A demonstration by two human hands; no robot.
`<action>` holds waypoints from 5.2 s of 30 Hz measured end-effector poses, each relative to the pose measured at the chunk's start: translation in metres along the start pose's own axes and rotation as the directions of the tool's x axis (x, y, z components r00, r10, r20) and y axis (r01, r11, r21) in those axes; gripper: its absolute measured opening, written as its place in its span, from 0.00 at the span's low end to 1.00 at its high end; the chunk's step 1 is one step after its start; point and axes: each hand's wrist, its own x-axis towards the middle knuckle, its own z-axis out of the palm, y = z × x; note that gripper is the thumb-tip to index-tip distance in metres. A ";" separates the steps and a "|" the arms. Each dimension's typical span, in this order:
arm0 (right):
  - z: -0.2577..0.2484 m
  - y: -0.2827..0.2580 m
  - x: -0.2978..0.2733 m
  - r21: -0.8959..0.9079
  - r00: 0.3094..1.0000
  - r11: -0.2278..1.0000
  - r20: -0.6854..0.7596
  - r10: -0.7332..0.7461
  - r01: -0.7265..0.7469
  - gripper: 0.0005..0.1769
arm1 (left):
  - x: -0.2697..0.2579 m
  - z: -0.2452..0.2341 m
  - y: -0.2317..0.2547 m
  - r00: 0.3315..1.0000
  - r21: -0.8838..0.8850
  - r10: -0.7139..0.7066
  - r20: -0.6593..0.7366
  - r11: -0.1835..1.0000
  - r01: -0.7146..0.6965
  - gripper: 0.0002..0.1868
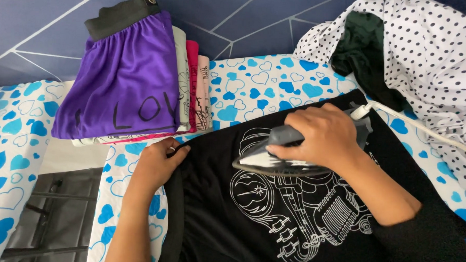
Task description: The person irons a black t-shirt with a white graphic print on an ironing board, using an iron held in their right hand while their left hand holds the fabric flat.
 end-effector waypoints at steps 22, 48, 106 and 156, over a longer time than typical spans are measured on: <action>-0.012 -0.016 0.008 0.089 0.989 0.996 0.148 0.012 -0.025 0.32 | 0.000 0.013 -0.006 0.985 0.015 0.132 -0.109 0.991 -0.131 0.21; 0.002 -0.036 0.018 -0.174 0.995 0.979 -0.010 0.103 -0.103 0.37 | -0.008 0.004 0.003 0.979 -0.011 0.137 -0.152 0.990 -0.141 0.19; -0.067 0.024 0.036 -0.437 0.491 0.774 0.601 0.631 -0.459 0.47 | -0.007 0.009 0.008 0.997 0.034 0.049 -0.060 0.998 -0.047 0.19; -0.020 -0.019 0.020 -0.164 0.962 0.972 0.189 0.196 -0.166 0.44 | 0.010 0.023 -0.014 0.991 0.049 0.100 -0.091 0.994 -0.095 0.21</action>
